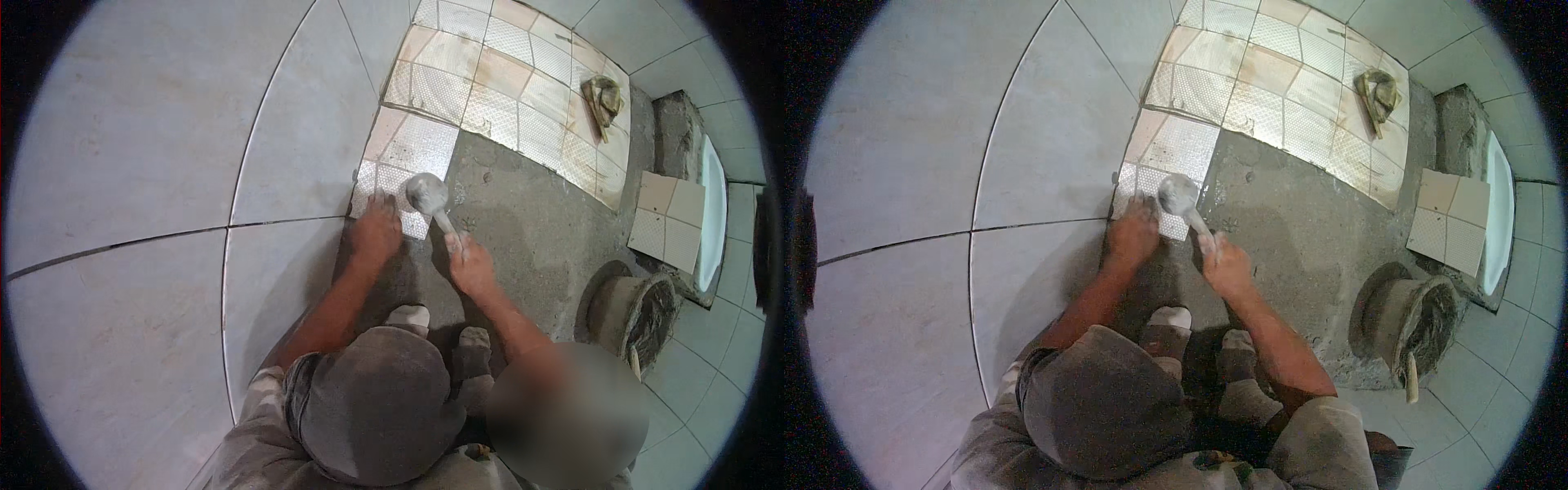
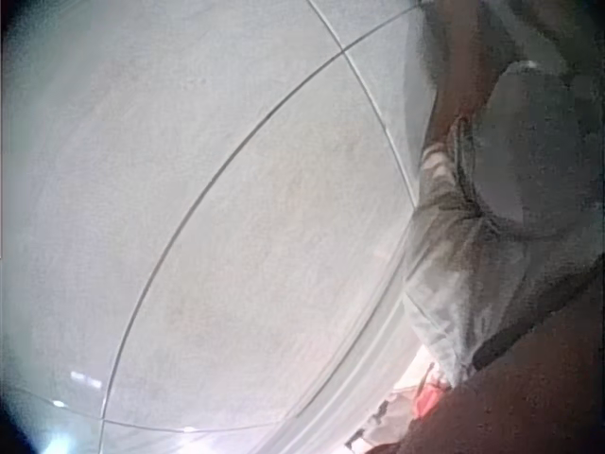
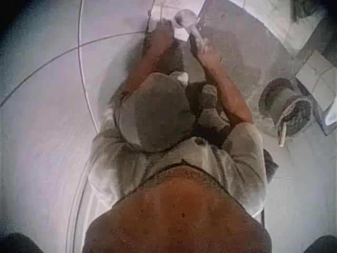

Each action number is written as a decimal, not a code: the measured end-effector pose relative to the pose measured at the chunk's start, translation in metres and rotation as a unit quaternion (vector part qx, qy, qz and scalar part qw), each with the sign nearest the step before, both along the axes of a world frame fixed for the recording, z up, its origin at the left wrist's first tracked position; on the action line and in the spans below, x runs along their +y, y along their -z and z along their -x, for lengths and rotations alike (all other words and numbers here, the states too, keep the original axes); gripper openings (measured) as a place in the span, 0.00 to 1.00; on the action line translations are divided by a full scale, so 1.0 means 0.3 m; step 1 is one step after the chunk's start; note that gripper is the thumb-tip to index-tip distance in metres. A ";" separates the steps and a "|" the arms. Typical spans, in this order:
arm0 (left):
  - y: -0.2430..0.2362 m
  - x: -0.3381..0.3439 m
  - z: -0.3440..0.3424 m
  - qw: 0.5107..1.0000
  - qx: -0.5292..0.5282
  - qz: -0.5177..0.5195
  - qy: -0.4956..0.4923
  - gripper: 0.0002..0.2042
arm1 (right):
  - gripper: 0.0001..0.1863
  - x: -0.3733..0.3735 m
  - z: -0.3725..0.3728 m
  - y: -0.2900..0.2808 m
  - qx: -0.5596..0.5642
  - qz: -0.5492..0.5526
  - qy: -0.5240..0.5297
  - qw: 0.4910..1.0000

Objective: Installing tiles on a bathroom floor using mortar and a rubber mallet.

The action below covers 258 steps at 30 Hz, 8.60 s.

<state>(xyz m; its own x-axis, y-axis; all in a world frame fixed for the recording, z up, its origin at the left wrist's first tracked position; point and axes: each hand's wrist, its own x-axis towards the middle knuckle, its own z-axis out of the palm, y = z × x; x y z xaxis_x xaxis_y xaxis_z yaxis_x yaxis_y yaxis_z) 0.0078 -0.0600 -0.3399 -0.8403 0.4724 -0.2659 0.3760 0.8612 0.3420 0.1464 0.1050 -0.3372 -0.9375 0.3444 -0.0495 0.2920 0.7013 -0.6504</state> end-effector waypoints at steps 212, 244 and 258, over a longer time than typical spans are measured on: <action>-0.096 0.019 0.084 0.897 -0.179 -0.325 -0.239 0.17 | 0.27 -0.028 0.887 0.016 -0.266 -0.238 -0.171 0.918; -0.068 0.077 0.051 0.874 -0.187 -0.383 -0.234 0.19 | 0.23 0.160 0.700 -0.057 -0.366 -0.337 -0.161 0.852; -0.081 0.060 0.066 0.857 -0.157 -0.436 -0.223 0.17 | 0.21 0.281 0.440 -0.494 -0.263 -0.212 0.064 0.939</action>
